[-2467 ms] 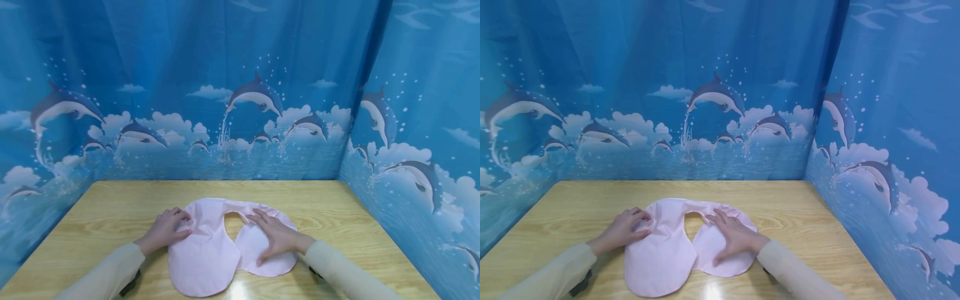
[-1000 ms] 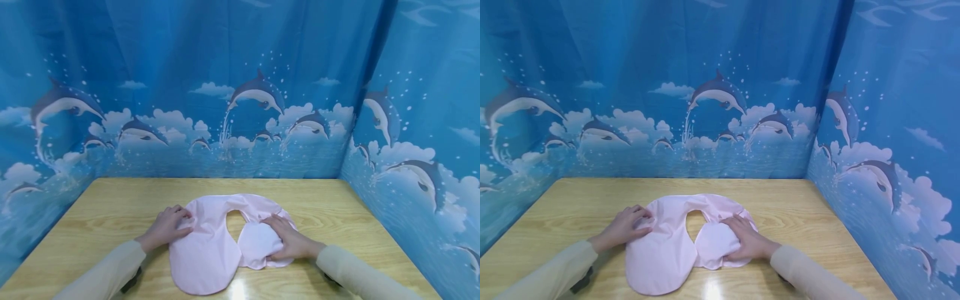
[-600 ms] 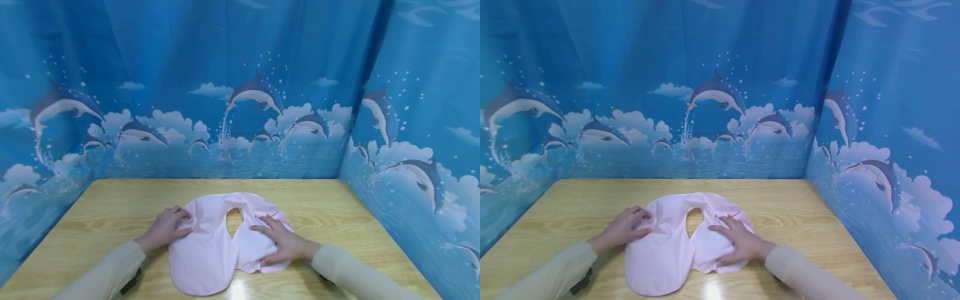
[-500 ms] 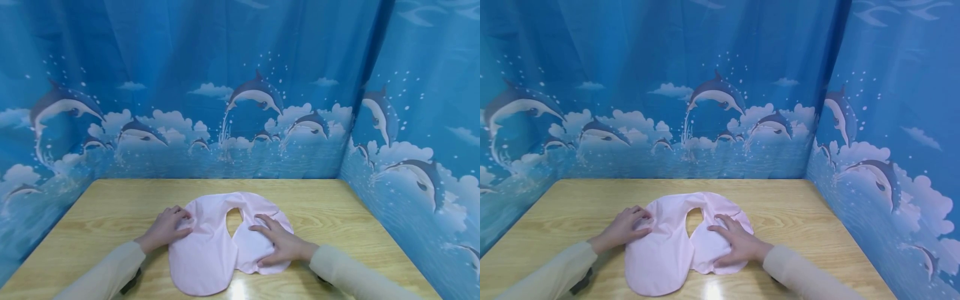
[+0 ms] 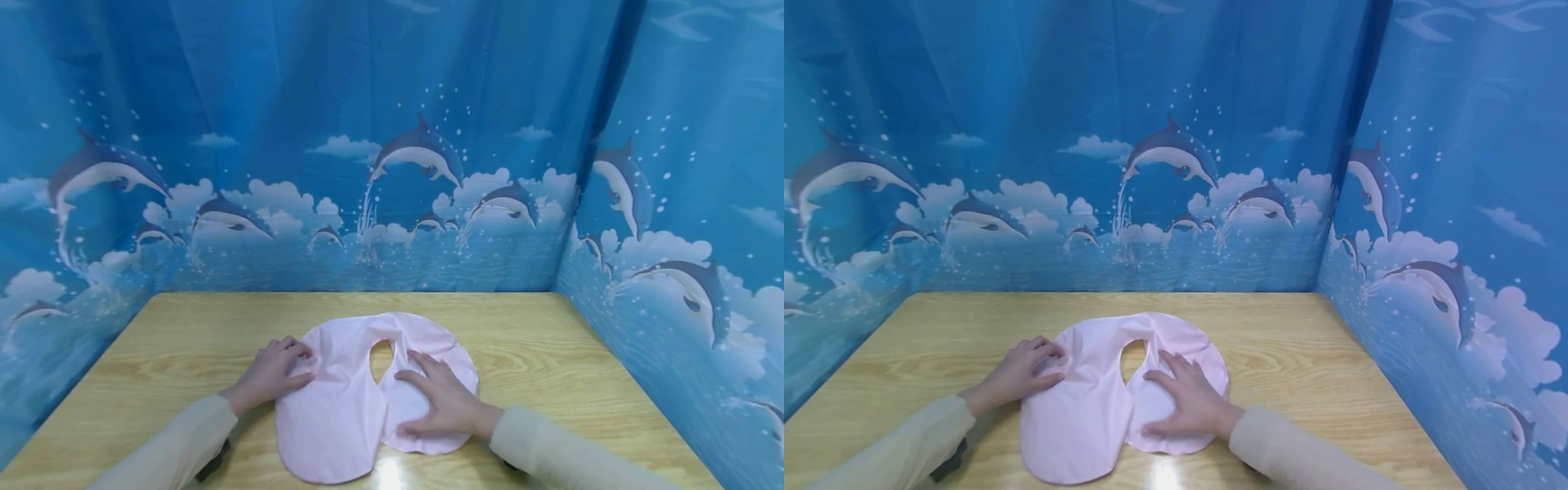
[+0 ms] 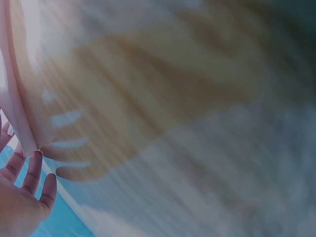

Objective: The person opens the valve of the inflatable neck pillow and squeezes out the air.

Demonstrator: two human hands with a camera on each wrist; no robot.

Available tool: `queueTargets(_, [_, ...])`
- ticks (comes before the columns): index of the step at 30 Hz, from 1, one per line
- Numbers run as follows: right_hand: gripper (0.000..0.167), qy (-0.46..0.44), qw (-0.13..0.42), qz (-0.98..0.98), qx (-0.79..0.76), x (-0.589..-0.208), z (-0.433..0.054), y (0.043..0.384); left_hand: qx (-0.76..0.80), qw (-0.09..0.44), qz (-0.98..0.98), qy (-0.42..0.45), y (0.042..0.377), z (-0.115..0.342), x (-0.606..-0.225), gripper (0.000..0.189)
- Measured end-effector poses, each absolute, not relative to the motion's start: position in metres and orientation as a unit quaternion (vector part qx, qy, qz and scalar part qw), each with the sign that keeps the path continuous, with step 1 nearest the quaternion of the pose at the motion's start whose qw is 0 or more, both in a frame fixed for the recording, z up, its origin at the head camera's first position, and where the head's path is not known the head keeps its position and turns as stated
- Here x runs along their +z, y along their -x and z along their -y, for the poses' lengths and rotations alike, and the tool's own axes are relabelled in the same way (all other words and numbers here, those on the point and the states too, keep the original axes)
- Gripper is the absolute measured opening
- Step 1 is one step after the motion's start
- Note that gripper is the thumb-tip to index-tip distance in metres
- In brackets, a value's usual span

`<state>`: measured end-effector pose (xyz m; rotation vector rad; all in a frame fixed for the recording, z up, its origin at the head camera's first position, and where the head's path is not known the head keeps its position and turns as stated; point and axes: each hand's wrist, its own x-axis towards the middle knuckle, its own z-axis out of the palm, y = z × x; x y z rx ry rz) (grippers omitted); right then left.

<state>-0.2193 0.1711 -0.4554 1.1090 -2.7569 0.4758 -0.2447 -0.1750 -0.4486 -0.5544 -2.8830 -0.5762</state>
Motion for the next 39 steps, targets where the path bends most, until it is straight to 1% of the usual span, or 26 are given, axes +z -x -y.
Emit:
queueTargets(6, [0.065, -0.344, 0.085, 0.924, 0.146, -0.452, -0.159, 0.214, -0.185, 0.076, 0.962, 0.184, 0.245, 0.175, -0.450, 0.036])
queueTargets(10, [0.058, -0.356, 0.111, 0.918, 0.133, -0.452, -0.157, 0.214, -0.178, 0.076, 0.964, 0.182, 0.247, 0.176, -0.452, 0.036])
queueTargets(14, [0.056, -0.372, 0.130, 0.911, 0.122, -0.453, -0.157, 0.215, -0.176, 0.074, 0.965, 0.180, 0.247, 0.176, -0.452, 0.035])
queueTargets(17, [0.056, -0.382, 0.132, 0.907, 0.119, -0.452, -0.157, 0.216, -0.179, 0.070, 0.965, 0.176, 0.247, 0.175, -0.452, 0.035])
queueTargets(21, [0.055, -0.388, 0.115, 0.905, 0.130, -0.451, -0.159, 0.217, -0.179, 0.065, 0.967, 0.172, 0.248, 0.175, -0.452, 0.036])
queueTargets(23, [0.059, -0.386, 0.104, 0.906, 0.142, -0.451, -0.161, 0.219, -0.178, 0.063, 0.967, 0.171, 0.247, 0.174, -0.452, 0.036])
queueTargets(24, [0.063, -0.381, 0.095, 0.907, 0.150, -0.451, -0.162, 0.219, -0.178, 0.063, 0.967, 0.170, 0.247, 0.174, -0.452, 0.035])
queueTargets(28, [0.089, -0.350, 0.063, 0.916, 0.186, -0.451, -0.164, 0.221, -0.179, 0.064, 0.966, 0.174, 0.247, 0.173, -0.451, 0.035])
queueTargets(31, [0.103, -0.324, 0.047, 0.925, 0.193, -0.448, -0.166, 0.223, -0.181, 0.066, 0.965, 0.177, 0.246, 0.173, -0.450, 0.036])
queueTargets(34, [0.109, -0.314, 0.048, 0.932, 0.176, -0.445, -0.167, 0.225, -0.182, 0.068, 0.964, 0.180, 0.245, 0.174, -0.450, 0.036])
queueTargets(39, [0.112, -0.303, 0.051, 0.935, 0.178, -0.439, -0.172, 0.234, -0.182, 0.069, 0.964, 0.180, 0.245, 0.174, -0.450, 0.036])
